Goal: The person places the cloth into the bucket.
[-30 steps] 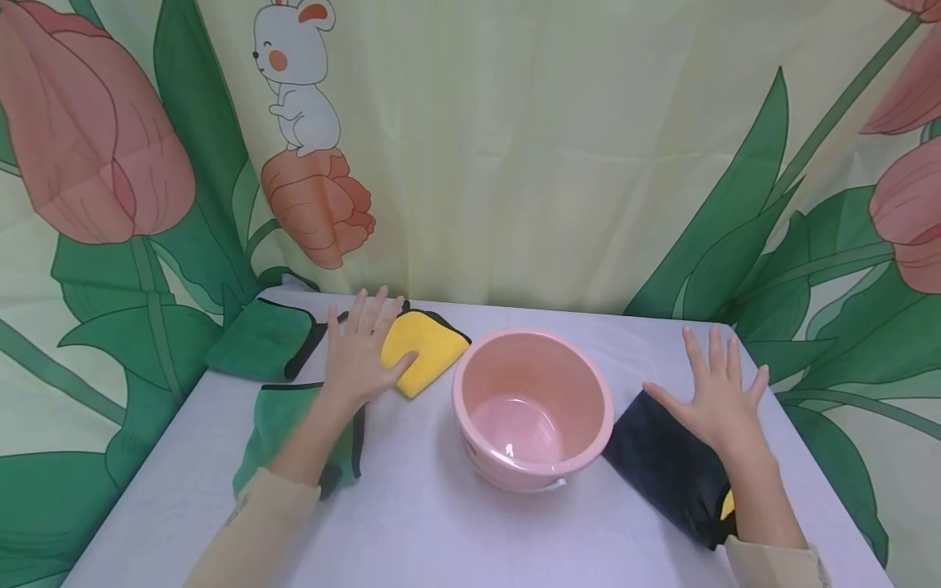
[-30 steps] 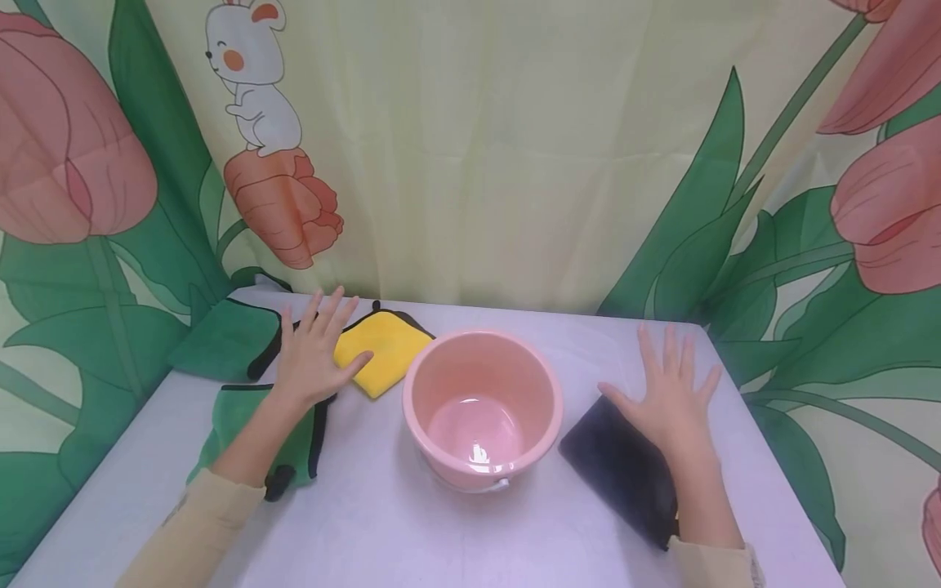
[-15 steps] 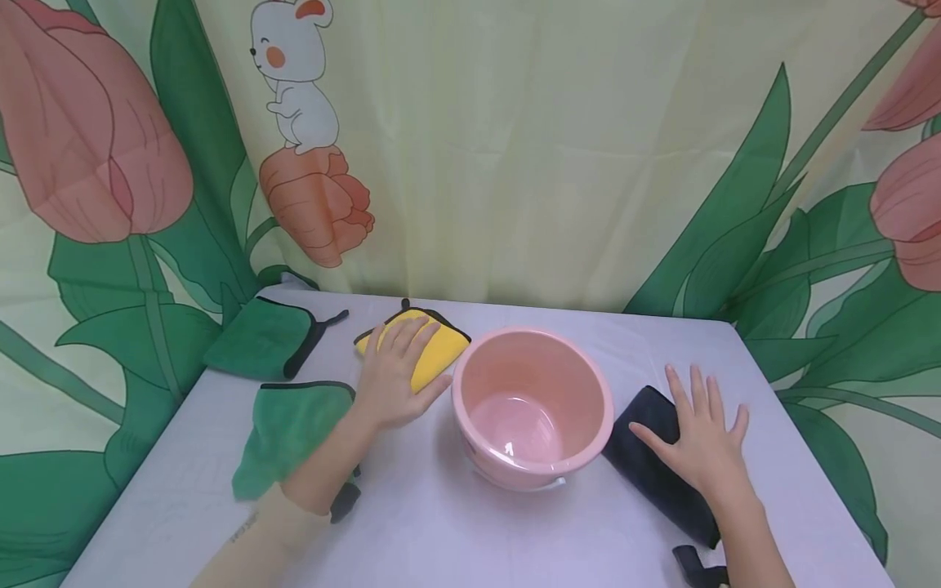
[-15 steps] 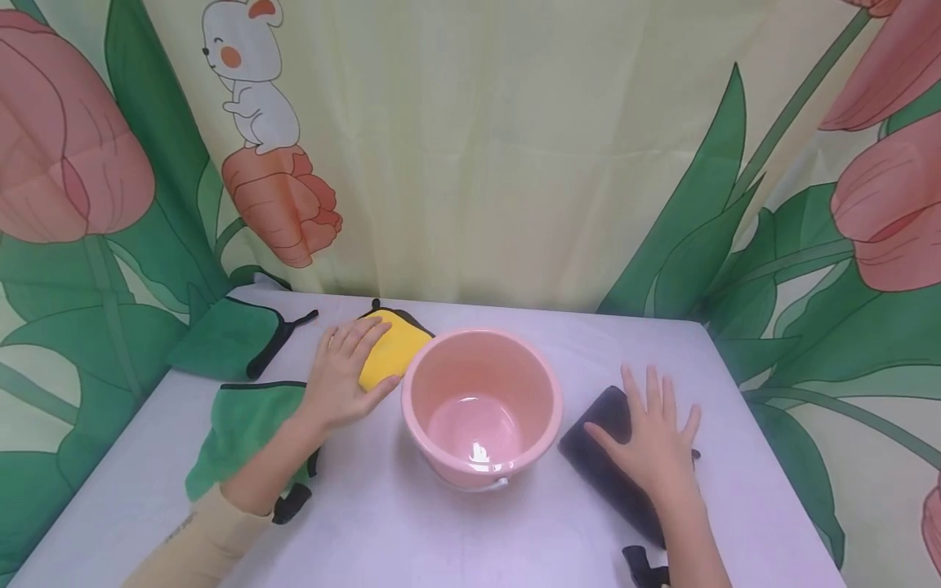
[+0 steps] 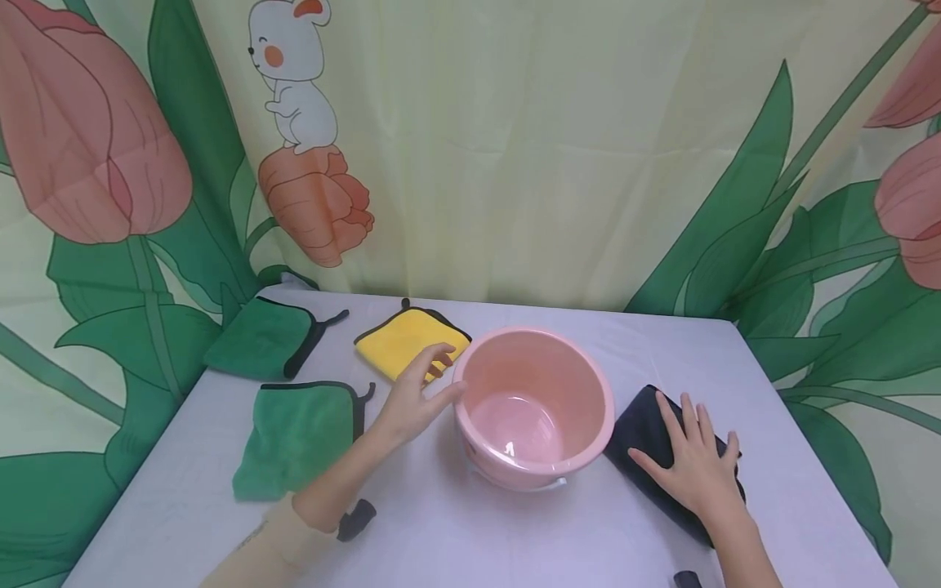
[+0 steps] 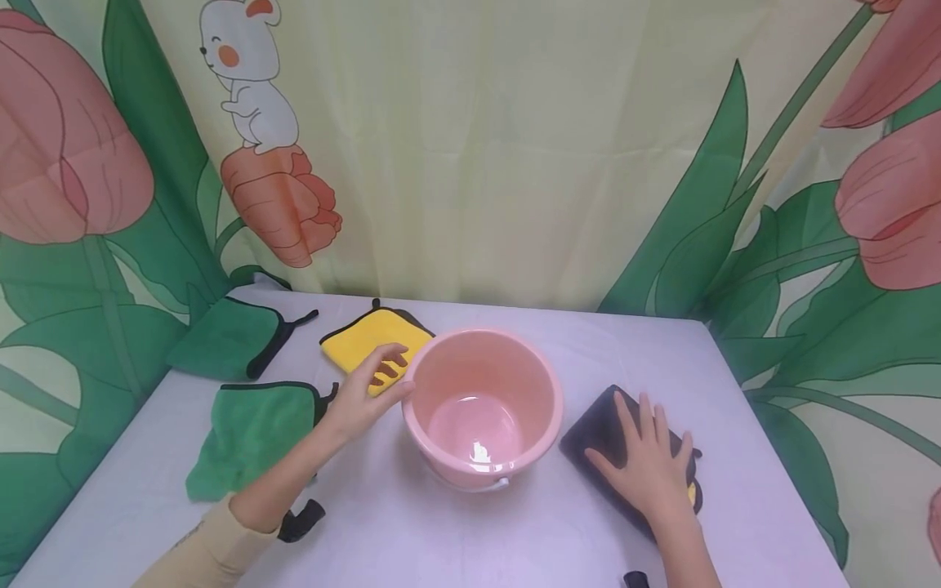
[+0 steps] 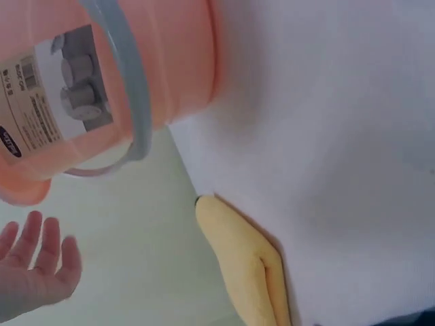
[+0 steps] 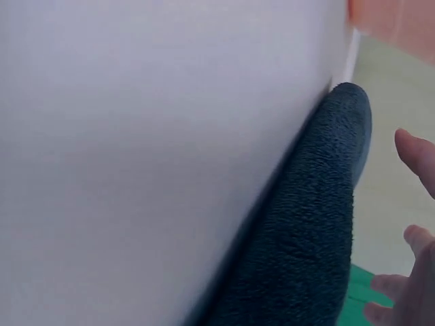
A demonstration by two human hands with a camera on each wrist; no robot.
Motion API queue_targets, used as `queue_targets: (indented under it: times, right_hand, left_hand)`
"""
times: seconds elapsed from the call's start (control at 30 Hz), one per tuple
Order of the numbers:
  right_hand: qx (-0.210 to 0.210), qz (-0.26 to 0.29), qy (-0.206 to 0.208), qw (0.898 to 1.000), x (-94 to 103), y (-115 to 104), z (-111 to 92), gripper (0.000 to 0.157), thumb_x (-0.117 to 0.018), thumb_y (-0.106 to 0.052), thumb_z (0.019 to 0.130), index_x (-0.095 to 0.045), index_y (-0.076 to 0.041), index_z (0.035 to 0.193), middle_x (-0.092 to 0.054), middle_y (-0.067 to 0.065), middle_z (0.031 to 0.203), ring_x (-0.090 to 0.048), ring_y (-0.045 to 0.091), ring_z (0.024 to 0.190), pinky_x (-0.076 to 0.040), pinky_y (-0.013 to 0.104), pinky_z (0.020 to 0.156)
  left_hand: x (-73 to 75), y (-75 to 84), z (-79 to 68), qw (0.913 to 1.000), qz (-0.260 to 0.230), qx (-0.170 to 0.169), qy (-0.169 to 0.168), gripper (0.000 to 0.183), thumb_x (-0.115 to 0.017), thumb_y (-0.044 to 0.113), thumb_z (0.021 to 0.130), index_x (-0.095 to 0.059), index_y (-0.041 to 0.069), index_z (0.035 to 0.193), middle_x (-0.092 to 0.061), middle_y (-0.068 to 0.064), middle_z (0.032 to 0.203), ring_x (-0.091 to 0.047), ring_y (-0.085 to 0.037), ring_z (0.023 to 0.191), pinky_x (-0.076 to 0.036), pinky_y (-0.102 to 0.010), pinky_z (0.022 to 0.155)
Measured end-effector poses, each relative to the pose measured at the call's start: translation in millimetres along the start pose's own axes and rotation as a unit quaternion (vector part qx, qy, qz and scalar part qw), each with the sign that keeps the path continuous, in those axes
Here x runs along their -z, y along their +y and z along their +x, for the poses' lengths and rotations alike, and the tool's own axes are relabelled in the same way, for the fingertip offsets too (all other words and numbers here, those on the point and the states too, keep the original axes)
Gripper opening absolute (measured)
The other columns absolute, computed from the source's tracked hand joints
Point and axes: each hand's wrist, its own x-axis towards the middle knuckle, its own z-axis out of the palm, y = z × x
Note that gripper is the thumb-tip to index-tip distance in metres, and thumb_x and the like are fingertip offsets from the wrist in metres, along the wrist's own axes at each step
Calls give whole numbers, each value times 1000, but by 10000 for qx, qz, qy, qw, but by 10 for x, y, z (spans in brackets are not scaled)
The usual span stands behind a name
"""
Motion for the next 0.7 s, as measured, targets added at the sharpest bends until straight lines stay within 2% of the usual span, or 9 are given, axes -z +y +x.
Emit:
queue_targets:
  times: [0.13, 0.3, 0.47, 0.7]
  right_hand:
    - [-7, -86, -186, 9998, -55, 45, -29, 101, -59, -62, 74, -2, -22, 147, -16, 29, 144, -14, 49, 130, -1, 76, 91]
    - [19, -189, -336, 9993, -98, 67, -59, 102, -59, -65, 72, -7, -20, 147, -22, 31, 140, -20, 50, 126, -5, 77, 89]
    - [-42, -268, -557, 9981, -128, 50, -78, 99, -60, -65, 71, -14, -19, 145, -26, 32, 137, -25, 52, 121, -9, 77, 89]
    - [-20, -262, -820, 9963, -147, 30, -84, 87, -62, -61, 72, -27, -15, 138, -32, 30, 128, -31, 51, 114, -11, 77, 87]
  left_hand:
    - [-6, 26, 14, 9944, -778, 712, -69, 46, -71, 22, 79, -52, 12, 120, -58, -6, 101, -56, -20, 87, -50, -32, 73]
    - [6, 68, 20, 9785, -1505, 1387, -251, 42, -70, 14, 79, -55, 9, 118, -60, -8, 98, -60, -19, 82, -54, -32, 69]
    - [18, 100, 21, 9644, -1906, 1785, -412, 44, -68, 9, 79, -53, 9, 120, -60, -10, 99, -62, -19, 82, -54, -35, 72]
    - [0, 78, 45, 9544, -2068, 2087, -525, 49, -67, 9, 80, -50, 10, 126, -59, -12, 103, -61, -19, 86, -53, -35, 75]
